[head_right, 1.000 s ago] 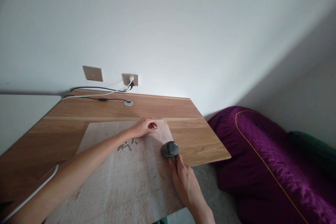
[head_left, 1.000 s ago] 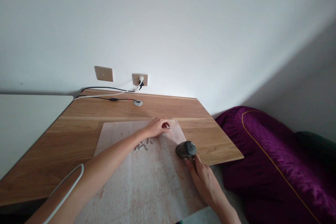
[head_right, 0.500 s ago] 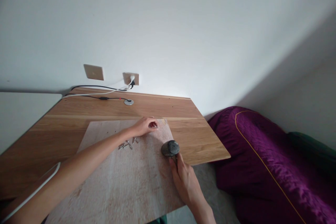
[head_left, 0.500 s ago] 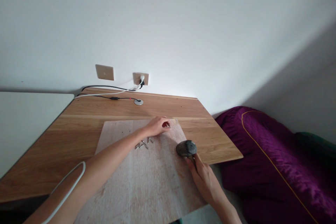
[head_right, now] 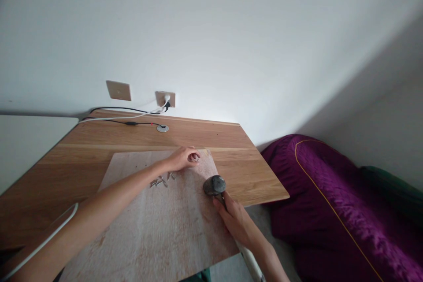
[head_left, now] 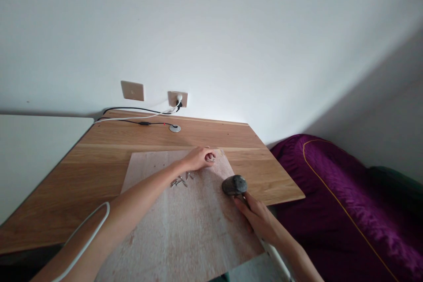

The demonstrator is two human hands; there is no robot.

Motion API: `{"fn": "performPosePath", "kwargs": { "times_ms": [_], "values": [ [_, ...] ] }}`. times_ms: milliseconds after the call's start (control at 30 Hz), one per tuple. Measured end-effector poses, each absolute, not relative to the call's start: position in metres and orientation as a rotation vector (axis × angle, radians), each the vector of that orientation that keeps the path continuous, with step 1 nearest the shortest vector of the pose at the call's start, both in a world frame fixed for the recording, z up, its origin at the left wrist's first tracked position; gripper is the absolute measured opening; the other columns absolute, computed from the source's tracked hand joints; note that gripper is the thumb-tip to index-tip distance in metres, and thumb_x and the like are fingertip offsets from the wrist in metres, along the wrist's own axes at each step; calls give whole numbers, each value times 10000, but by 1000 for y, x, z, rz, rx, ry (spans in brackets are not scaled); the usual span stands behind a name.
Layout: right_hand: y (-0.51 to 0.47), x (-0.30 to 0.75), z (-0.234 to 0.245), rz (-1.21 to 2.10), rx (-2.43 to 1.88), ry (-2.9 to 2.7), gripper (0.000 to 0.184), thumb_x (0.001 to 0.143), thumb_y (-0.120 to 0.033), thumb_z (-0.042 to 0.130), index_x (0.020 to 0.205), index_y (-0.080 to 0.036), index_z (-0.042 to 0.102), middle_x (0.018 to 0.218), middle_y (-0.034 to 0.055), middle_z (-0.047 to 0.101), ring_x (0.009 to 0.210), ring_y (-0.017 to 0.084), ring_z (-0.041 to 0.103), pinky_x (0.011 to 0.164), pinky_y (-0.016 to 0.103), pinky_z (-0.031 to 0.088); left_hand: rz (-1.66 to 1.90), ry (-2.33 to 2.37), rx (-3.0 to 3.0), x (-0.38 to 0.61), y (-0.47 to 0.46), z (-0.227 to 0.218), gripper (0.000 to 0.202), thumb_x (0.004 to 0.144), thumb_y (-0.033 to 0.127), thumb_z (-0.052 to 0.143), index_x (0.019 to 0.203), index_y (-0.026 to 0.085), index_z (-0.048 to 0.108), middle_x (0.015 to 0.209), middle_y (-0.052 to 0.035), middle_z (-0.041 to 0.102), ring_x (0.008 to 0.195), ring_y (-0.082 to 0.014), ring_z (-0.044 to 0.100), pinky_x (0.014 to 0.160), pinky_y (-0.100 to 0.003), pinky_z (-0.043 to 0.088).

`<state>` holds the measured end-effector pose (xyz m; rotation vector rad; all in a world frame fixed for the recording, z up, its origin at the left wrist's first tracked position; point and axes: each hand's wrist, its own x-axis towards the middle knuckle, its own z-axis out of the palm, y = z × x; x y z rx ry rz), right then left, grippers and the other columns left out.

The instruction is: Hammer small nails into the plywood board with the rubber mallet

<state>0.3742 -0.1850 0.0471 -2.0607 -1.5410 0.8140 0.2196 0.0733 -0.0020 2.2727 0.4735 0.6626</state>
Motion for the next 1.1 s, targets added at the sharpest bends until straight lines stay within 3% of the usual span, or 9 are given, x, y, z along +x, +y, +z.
{"fn": "performPosePath", "kwargs": {
  "times_ms": [100,200,467,600,733,867,1100],
  "values": [
    [-177,381,50,986,-2030,-1552,342,1021,-511,397,1032,-222,579,474,-76,561,416,158,591,481,232,441,642,474,2273,219,74,-3,298,757,174,792,1048,162,729,876,-21,715,799,-174,668,711,-235,461],
    [-162,383,56,914,-2045,-1555,336,1006,-510,401,1021,-217,564,431,-91,538,371,146,564,448,217,404,638,436,2304,217,75,-4,349,777,210,787,1113,177,700,925,-28,712,841,-181,663,736,-246,463],
    [-98,372,79,710,-1951,-1522,276,1003,-482,393,896,-244,480,475,-91,544,360,117,559,398,187,398,627,515,2357,216,73,-5,517,740,333,855,1188,208,629,1068,-42,635,925,-213,649,815,-305,498],
    [-87,366,81,794,-2041,-1566,226,972,-420,436,838,-242,474,485,-95,501,342,108,546,351,180,366,612,549,2372,216,72,-4,551,719,287,877,1196,205,614,1110,-50,630,986,-228,650,856,-309,497],
    [-94,372,75,753,-2034,-1493,271,974,-474,418,854,-242,489,500,-96,493,338,106,527,334,183,350,588,530,2400,216,72,-3,412,787,328,852,1130,206,659,1121,-58,647,964,-219,657,830,-289,486],
    [-105,382,62,755,-2043,-1437,298,962,-513,410,859,-243,483,529,-95,503,327,103,502,330,198,330,593,516,2413,217,72,0,181,901,340,758,979,181,727,980,-57,689,859,-197,659,750,-265,453],
    [-112,388,32,725,-2103,-1422,296,978,-502,373,895,-250,505,469,-97,486,341,125,510,398,213,375,646,526,2419,223,73,-4,65,888,230,748,879,168,764,893,-60,727,788,-189,665,694,-254,431]
  ]
}}
